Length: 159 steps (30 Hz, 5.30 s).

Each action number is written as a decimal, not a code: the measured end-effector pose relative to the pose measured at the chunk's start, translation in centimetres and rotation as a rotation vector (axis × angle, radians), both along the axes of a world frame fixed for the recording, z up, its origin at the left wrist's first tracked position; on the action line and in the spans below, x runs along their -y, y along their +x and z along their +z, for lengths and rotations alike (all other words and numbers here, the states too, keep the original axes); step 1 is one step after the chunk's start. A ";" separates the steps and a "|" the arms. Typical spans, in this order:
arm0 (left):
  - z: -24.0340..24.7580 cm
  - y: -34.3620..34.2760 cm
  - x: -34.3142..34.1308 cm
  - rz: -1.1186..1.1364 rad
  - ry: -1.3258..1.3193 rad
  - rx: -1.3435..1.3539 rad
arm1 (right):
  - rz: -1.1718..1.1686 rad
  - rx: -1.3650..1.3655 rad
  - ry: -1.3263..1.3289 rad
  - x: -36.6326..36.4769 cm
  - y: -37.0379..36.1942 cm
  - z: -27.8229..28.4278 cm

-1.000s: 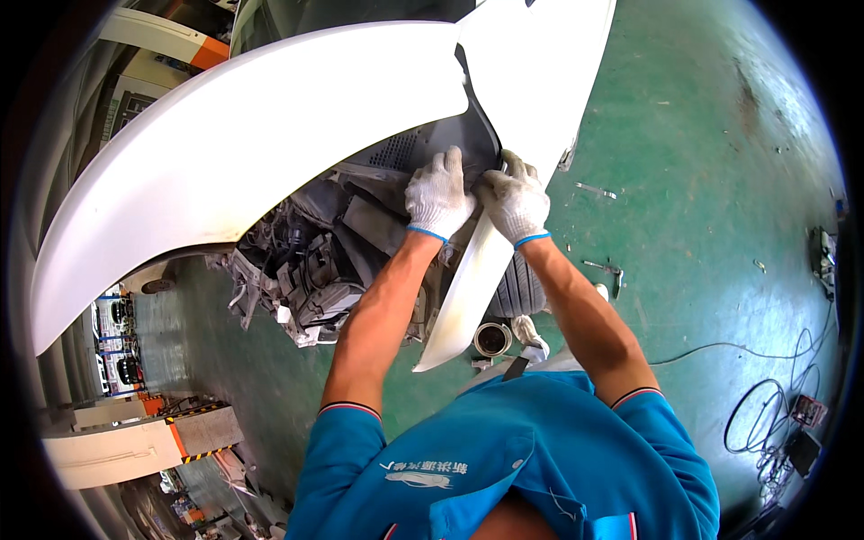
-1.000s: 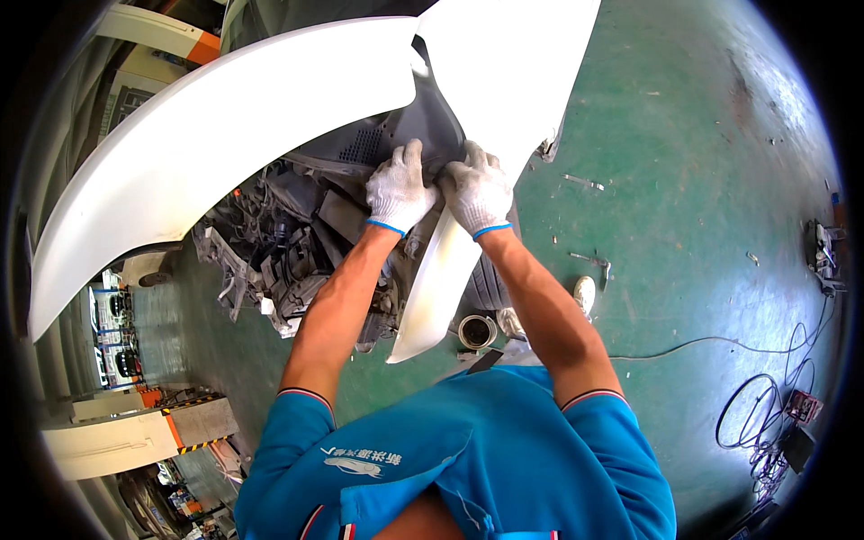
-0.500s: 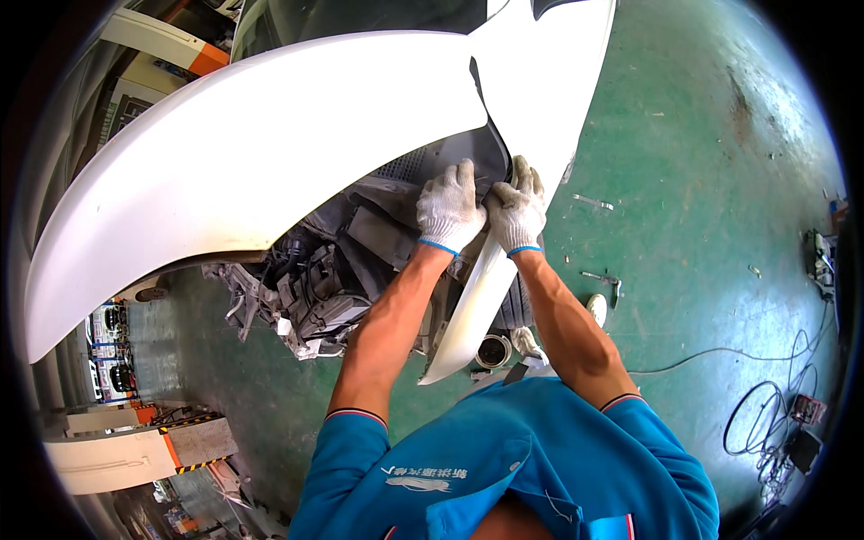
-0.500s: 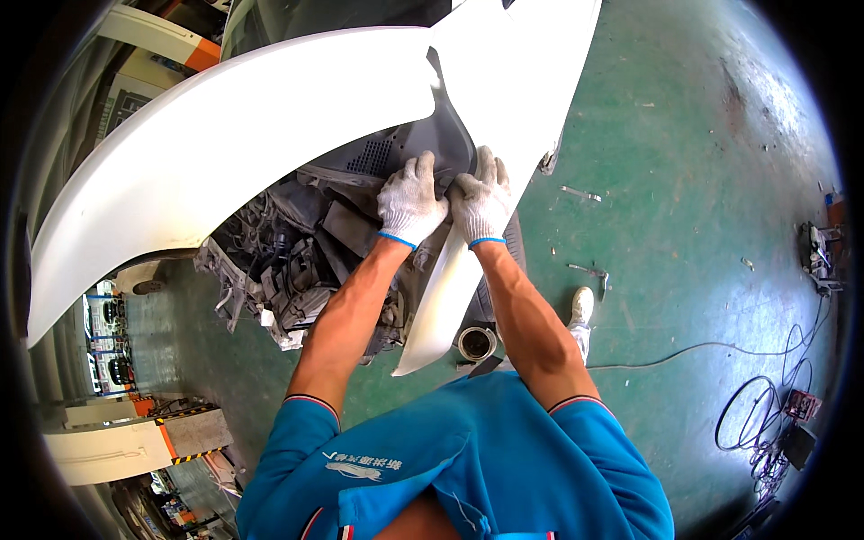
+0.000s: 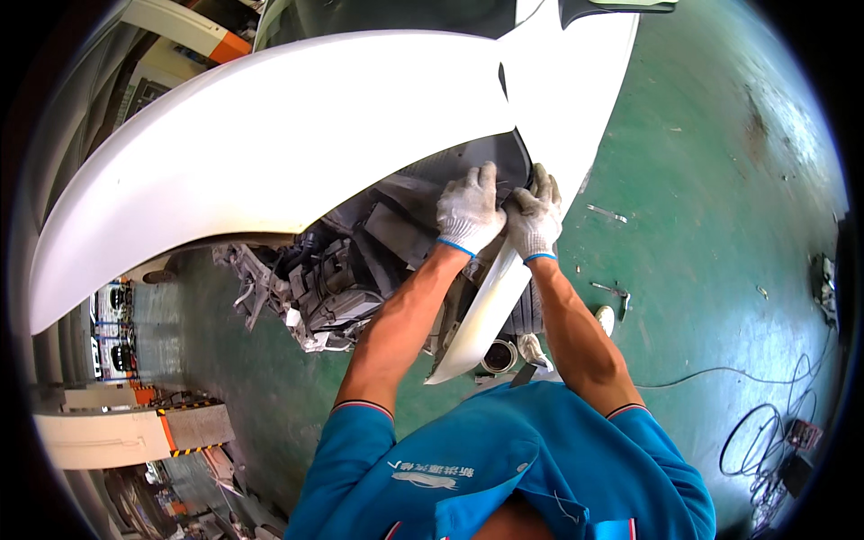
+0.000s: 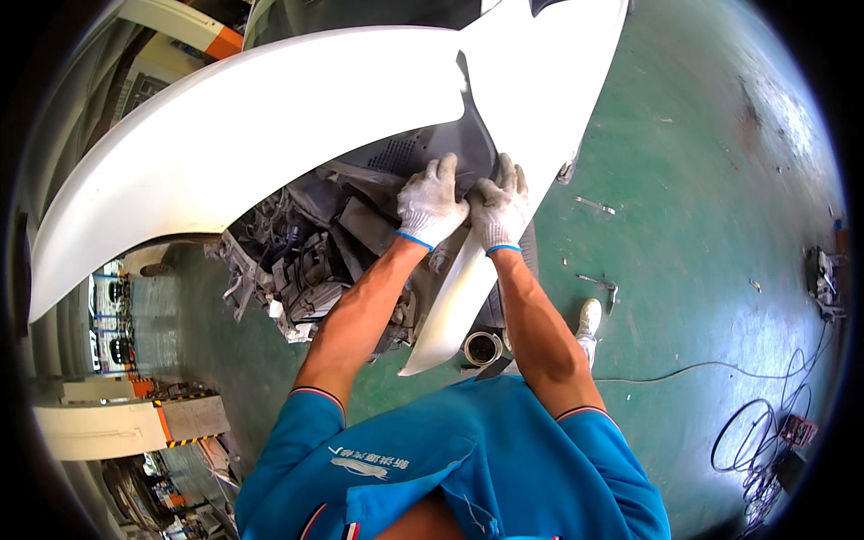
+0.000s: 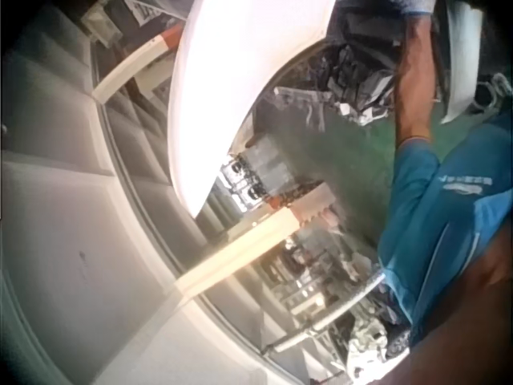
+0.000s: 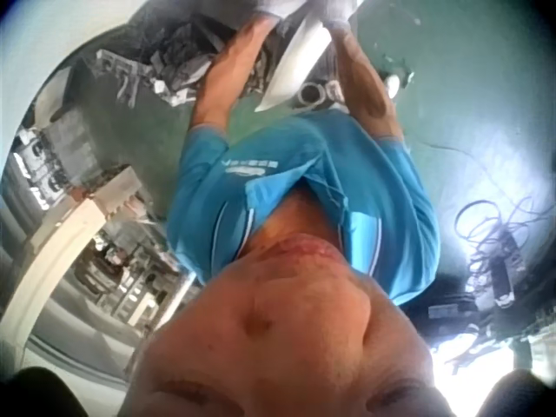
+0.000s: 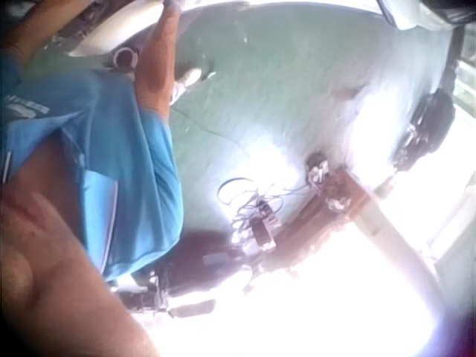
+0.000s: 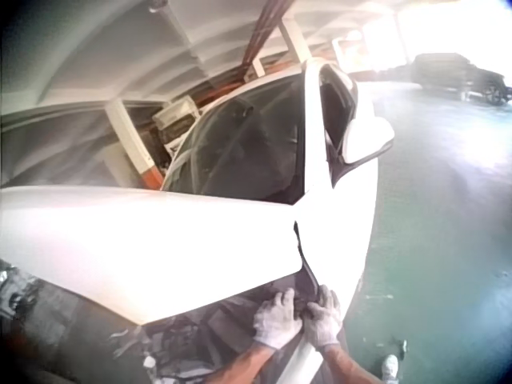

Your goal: The person is repairing a car's front bumper. They use a screwdriver to loosen screws and a hammer with a metal rod to adjust the bumper's position. The person works on the bumper's alignment and attachment points.

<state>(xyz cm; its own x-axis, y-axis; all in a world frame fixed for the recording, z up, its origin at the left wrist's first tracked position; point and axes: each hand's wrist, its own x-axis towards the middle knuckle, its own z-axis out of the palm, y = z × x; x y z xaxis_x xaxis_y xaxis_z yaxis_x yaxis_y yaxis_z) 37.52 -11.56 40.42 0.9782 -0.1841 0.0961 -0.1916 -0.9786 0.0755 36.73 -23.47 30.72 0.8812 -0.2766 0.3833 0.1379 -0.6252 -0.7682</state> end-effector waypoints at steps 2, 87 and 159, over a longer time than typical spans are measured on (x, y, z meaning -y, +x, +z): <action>-0.3 0.4 -0.4 -0.042 -0.026 0.028 | 0.018 0.011 -0.031 0.1 0.5 -0.2; -11.9 -7.4 8.0 0.652 0.468 0.754 | 0.252 -1.087 -0.619 45.6 -6.4 -75.3; -6.7 -5.8 10.8 0.707 -2.709 0.949 | 1.667 0.787 -1.594 8.5 8.9 24.0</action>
